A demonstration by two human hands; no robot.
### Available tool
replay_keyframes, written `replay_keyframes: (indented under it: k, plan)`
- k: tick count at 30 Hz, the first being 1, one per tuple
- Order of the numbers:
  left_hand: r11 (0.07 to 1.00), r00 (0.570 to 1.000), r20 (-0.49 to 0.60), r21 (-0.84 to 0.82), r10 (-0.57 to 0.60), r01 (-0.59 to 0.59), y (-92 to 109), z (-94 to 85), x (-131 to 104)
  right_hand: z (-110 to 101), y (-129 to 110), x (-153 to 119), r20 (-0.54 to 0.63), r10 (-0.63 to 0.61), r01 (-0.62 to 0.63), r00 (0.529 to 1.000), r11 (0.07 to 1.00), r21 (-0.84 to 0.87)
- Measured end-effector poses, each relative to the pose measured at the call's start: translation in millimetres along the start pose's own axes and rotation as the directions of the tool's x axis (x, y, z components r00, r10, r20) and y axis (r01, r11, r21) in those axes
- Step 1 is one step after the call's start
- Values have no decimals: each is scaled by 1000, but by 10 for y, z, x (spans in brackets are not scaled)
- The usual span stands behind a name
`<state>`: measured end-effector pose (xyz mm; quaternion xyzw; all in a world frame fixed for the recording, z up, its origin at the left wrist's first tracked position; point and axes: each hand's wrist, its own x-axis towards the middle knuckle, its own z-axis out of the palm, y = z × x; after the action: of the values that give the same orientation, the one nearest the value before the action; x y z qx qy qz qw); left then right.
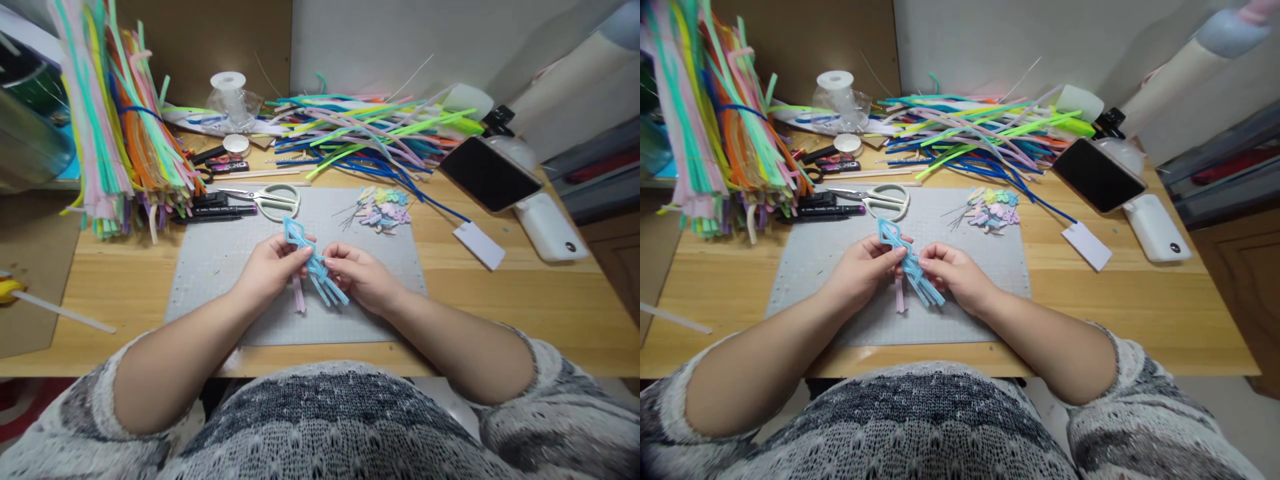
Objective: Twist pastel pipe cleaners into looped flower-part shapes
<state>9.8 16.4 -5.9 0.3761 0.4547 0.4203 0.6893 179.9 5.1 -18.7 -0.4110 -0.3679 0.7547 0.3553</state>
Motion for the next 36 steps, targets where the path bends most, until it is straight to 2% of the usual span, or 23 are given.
replay_keyframes:
  k: [3,5,7,9,13,20,25,29,32,36]
  plan:
    - [1000,1000,28,-13,-2,3,-1,-14,9,37,10,-26,-11,-175,174,984,980,-93]
    - [1000,998,63,-18,-3,5,6,-20,6,58,23,-45,45,-204,208,978,971,-119]
    - [1000,996,86,-22,4,-2,22,-25,4,72,45,-60,117,-138,150,984,983,-103]
    - [999,997,74,-30,33,-31,51,-34,14,75,63,-66,135,-72,82,988,994,-70]
    - [990,989,-40,-30,139,-141,132,-83,80,67,48,-60,113,-30,35,993,999,-40]
    - [974,985,-72,175,159,-145,138,-215,206,98,2,-75,195,46,-39,980,998,-40]
    - [928,971,-93,328,219,-178,125,-240,210,98,64,-76,110,6,3,994,997,-83]
    - [958,980,-77,236,184,-162,166,-187,159,85,83,-70,135,-11,31,991,988,-148]
    - [973,982,-23,135,190,-185,146,-126,110,91,93,-69,138,-27,40,990,995,-96]
    - [971,989,82,198,122,-136,15,-50,28,113,169,-52,52,-108,110,993,993,-32]
